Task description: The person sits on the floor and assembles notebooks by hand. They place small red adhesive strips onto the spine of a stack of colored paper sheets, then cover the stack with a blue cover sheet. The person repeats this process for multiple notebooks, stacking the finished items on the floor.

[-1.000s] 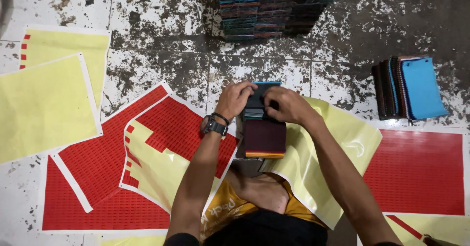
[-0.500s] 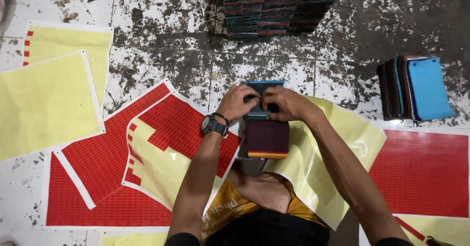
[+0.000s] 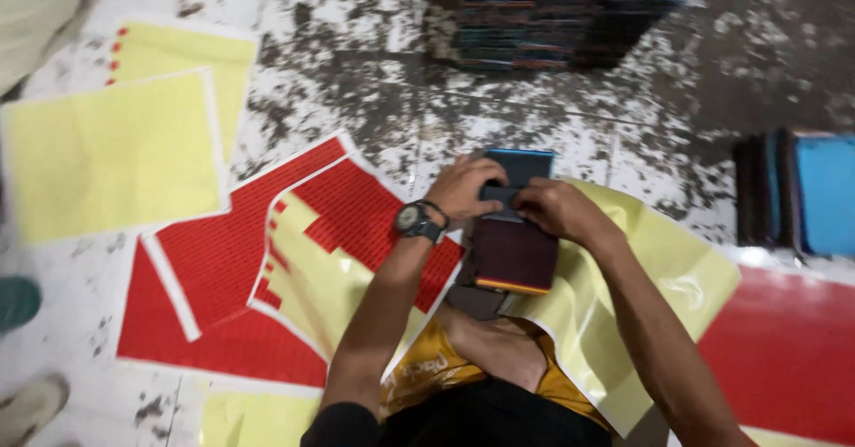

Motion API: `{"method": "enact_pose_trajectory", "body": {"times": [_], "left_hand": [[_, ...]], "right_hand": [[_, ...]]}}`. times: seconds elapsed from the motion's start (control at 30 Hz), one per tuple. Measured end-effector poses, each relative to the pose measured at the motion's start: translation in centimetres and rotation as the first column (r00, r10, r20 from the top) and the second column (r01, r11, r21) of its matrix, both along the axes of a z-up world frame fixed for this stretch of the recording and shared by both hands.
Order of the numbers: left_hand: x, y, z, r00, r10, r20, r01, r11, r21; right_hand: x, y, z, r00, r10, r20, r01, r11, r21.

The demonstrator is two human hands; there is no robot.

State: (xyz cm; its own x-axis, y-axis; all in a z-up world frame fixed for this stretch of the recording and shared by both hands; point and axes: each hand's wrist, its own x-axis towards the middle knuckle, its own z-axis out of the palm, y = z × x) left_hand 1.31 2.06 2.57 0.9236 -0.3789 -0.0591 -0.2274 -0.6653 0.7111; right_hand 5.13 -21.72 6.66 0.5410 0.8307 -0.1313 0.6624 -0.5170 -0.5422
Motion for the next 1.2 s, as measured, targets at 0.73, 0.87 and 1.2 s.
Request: {"method": "enact_pose_trajectory", "body": {"times": [0.73,0.87,1.2], "left_hand": [[-23.4,6.6,1.6,0.087,0.951,0.295,-0.866,0.218,-0.45],[-24.2,6.6,1.5,0.047,0.995,0.083,-0.843,0.084,-0.531],[-24.2,6.7,0.6,0.074,0.997,0.038,-0.834,0.083,-0.546]], "right_hand": [[-14.8,20.7,-0.1,0.959,-0.121,-0.257,0.217,0.897,0.386],[-17.8,24.0,-0.9,0.938,-0.255,-0.237,0.323,0.89,0.323],[-18.6,24.8,-2.9,0.791,-0.506,-0.343,0.6,0.751,0.275]]}}
